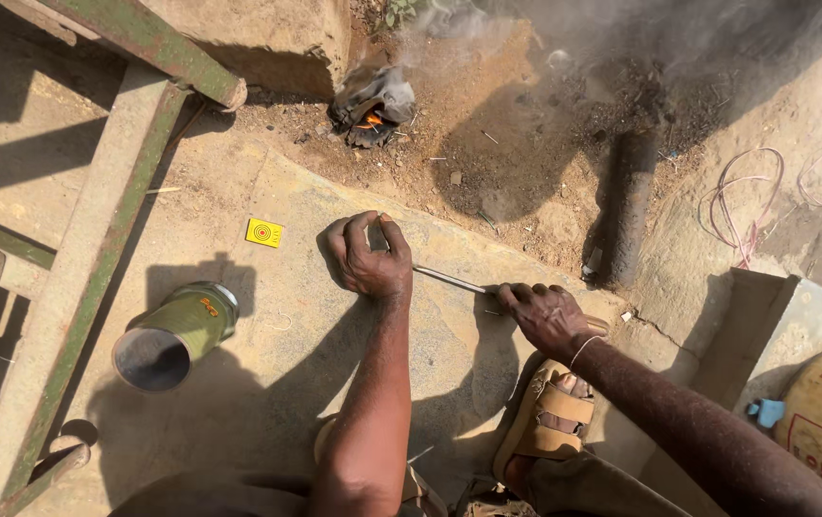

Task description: The person lights a small fire on the ground using a match, then holds a green corrugated pipe over the flame to heat it. After heating, the person attaches a metal pipe fitting to the softened end of the pipe and uses a wooden mallet to tap the fitting into place.

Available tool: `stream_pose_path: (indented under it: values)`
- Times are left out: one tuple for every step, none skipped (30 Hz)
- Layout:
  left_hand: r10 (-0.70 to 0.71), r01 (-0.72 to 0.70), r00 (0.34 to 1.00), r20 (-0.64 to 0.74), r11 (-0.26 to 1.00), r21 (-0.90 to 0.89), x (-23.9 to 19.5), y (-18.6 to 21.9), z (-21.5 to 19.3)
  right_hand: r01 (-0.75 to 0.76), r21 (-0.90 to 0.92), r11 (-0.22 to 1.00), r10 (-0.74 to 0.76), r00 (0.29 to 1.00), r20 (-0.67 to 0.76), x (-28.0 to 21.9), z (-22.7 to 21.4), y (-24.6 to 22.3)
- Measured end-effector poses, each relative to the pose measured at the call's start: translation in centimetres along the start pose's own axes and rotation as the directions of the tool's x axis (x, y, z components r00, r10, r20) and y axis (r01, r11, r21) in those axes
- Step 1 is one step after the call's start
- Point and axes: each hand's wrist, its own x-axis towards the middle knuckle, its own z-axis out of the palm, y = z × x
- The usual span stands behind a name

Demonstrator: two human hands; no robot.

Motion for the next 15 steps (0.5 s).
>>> stream_pose_path:
  values:
    - [0.000, 0.000, 1.000, 0.026, 1.000, 0.011, 0.5, 0.1, 0.1, -0.010, 0.018, 1.000, 0.009, 1.000, 0.007, 0.5, 0.8, -0.3]
    - [-0.143, 0.139, 0.988, 0.060, 0.989, 0.054, 0.8, 0.6, 0.3, 0.065, -0.009, 0.998, -0.065, 0.997, 0.040, 1.1, 1.5, -1.5]
    - [-0.278, 0.270, 0.956, 0.091, 0.958, 0.098, 1.4, 1.2, 0.6, 0.134, -0.034, 0.990, -0.132, 0.989, 0.073, 1.7, 2.1, -3.1]
    - [-0.408, 0.391, 0.905, 0.117, 0.909, 0.147, 2.0, 1.6, 0.6, 0.194, -0.177, 0.965, -0.187, 0.981, 0.052, 2.3, 2.4, -5.2]
    - [-0.468, 0.440, 0.873, 0.135, 0.877, 0.191, 2.5, 2.2, 1.0, 0.247, -0.327, 0.912, -0.245, 0.968, 0.046, 3.0, 2.5, -7.1]
    - [-0.525, 0.485, 0.838, 0.149, 0.842, 0.237, 3.0, 2.4, 1.1, 0.265, -0.321, 0.909, -0.219, 0.960, 0.172, 3.5, 2.3, -9.2]
    - [-0.577, 0.523, 0.802, 0.155, 0.804, 0.283, 3.4, 2.7, 1.3, 0.287, -0.313, 0.905, -0.197, 0.937, 0.289, 4.0, 1.8, -11.3]
    - [-0.585, 0.530, 0.790, 0.185, 0.802, 0.274, 3.9, 3.0, 1.7, 0.307, -0.328, 0.893, -0.250, 0.946, 0.206, 4.3, 0.9, -12.4]
    - [-0.599, 0.540, 0.773, 0.210, 0.795, 0.277, 4.2, 3.0, 1.7, 0.338, -0.342, 0.877, -0.312, 0.941, 0.129, 4.3, -0.4, -13.3]
    - [-0.612, 0.550, 0.755, 0.235, 0.787, 0.280, 4.3, 3.0, 1.7, 0.367, -0.360, 0.858, -0.374, 0.926, 0.052, 4.1, -2.2, -13.8]
    - [-0.604, 0.545, 0.766, 0.218, 0.791, 0.279, 4.3, 2.6, 1.4, 0.421, -0.225, 0.878, -0.438, 0.899, -0.025, 3.8, -4.3, -13.4]
    - [-0.597, 0.539, 0.777, 0.201, 0.795, 0.278, 4.1, 2.4, 1.1, 0.479, -0.089, 0.873, -0.487, 0.867, -0.110, 3.7, -7.1, -11.7]
    - [-0.592, 0.536, 0.787, 0.177, 0.797, 0.279, 4.2, 2.2, 1.1, 0.543, 0.042, 0.839, -0.526, 0.827, -0.199, 4.0, -10.2, -9.6]
    - [-0.543, 0.493, 0.820, 0.181, 0.831, 0.256, 4.2, 2.0, 1.2, 0.451, 0.040, 0.892, -0.452, 0.892, 0.024, 4.0, -13.3, -6.8]
    - [-0.492, 0.445, 0.849, 0.193, 0.862, 0.241, 3.5, 1.9, 1.0, 0.390, 0.061, 0.919, -0.394, 0.917, 0.062, 3.8, -16.0, -4.0]
